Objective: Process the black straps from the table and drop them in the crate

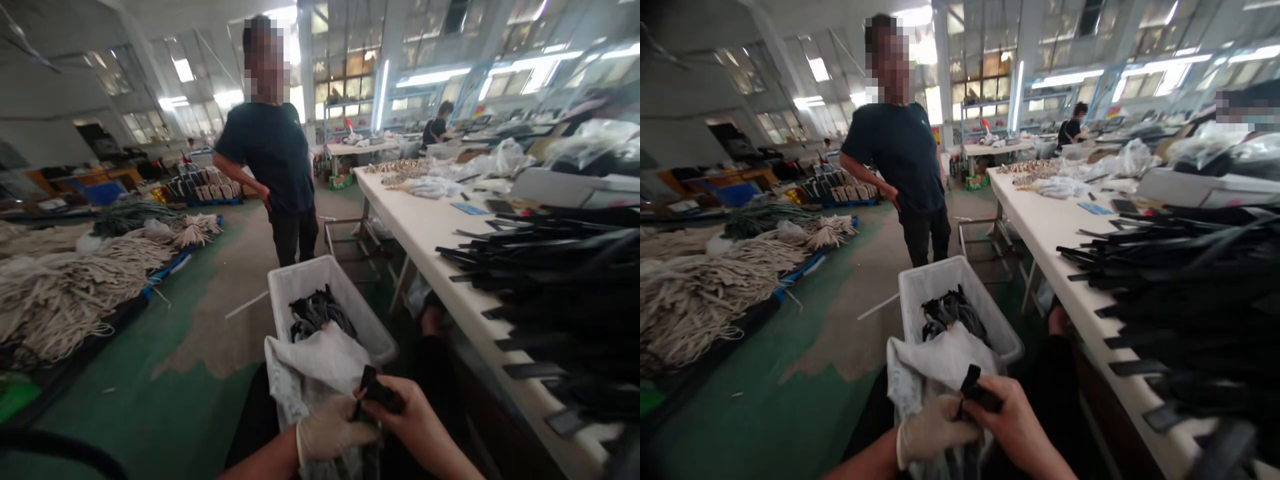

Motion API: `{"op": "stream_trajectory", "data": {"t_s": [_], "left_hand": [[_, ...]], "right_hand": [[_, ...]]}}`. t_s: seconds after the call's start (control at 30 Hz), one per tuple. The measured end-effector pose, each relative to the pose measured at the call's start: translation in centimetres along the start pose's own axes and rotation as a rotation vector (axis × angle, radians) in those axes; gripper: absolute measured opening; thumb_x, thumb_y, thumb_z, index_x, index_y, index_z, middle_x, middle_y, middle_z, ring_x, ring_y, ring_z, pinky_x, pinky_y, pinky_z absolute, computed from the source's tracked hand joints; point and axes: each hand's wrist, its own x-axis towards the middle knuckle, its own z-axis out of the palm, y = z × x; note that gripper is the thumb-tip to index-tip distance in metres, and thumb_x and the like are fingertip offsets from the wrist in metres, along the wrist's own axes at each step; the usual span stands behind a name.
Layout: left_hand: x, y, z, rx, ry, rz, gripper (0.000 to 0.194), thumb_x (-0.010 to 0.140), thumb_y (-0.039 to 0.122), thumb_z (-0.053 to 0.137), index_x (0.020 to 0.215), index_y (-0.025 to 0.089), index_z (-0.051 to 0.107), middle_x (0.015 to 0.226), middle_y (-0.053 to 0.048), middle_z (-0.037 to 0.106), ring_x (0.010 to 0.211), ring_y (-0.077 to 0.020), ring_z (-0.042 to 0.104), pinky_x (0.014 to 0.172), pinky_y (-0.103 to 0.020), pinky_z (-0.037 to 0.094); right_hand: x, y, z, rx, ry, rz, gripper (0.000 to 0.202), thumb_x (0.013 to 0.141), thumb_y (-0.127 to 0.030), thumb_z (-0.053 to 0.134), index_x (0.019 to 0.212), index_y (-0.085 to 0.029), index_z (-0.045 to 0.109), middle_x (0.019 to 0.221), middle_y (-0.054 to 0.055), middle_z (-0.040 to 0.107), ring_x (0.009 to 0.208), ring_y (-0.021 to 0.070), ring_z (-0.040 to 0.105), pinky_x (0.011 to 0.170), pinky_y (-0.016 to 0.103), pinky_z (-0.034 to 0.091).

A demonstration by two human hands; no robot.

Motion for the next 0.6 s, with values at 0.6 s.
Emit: {"op": "stream_trajectory", "data": {"t_s": [0.6], "left_hand": [[6.4, 2.0, -16.8, -0.123, 0.576, 0.074, 0.060, 0.077, 0.065, 0.058, 0.098, 0.010, 0.067, 0.084, -0.011, 0.070, 0.074, -0.0182, 0.065, 0.079, -0.034, 0.052]], "right_hand": [[-5.2, 6.9, -5.8, -0.205, 0.692, 0.307, 0.033, 0.070, -0.053, 0.068, 0.081, -0.022, 0.074, 0.078, 0.006, 0.075, 0.076, 0.0288, 0.070, 0.071, 0.036, 0.055]]}}
